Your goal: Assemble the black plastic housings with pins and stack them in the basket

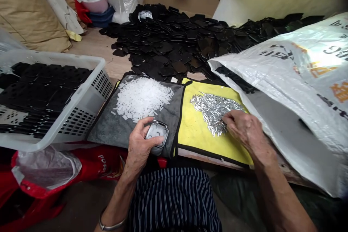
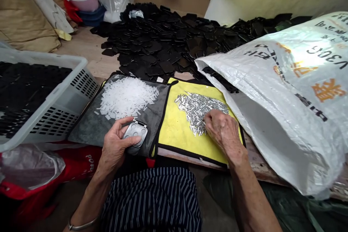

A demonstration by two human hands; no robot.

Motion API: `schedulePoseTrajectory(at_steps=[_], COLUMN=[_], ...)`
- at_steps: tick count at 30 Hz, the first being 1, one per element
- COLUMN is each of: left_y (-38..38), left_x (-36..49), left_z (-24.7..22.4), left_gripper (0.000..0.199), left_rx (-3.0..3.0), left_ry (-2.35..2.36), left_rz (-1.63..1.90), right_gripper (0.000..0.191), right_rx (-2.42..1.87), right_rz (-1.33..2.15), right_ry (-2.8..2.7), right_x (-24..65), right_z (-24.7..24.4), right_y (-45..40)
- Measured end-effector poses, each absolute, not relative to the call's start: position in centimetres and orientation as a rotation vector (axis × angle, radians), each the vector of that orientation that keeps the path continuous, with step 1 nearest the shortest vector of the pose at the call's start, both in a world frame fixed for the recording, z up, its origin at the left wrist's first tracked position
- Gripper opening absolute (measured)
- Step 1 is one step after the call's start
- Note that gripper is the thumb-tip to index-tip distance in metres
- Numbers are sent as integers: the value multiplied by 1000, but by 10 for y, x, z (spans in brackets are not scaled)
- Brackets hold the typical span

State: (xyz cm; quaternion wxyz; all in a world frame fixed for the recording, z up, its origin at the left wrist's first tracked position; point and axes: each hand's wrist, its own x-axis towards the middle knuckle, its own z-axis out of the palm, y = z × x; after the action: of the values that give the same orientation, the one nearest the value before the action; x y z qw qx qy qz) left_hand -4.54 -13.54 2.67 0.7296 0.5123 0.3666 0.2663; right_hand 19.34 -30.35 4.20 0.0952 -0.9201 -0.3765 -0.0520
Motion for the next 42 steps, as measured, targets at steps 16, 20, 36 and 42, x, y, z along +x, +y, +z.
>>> schedulePoseTrajectory(at_steps=[16,20,36,42], left_y=[-141,-138,-134,-139], left_x=[-64,-67,-72,-73], left_z=[26,22,17,16], left_gripper=[56,54,52,54], left_rx=[743,695,637,826], left_ry=[674,652,631,606], left_rz=[607,614,635,678], right_gripper=[20,19,8,14], right_rx=[-1163,-1182,-1504,-1635], right_rz=[1061,1013,664,163], right_ry=[-376,-393,-590,-1062], right_x=[73,65,42,40], right_z=[32,31,35,36], right_y=[-227,-220,-208,-214])
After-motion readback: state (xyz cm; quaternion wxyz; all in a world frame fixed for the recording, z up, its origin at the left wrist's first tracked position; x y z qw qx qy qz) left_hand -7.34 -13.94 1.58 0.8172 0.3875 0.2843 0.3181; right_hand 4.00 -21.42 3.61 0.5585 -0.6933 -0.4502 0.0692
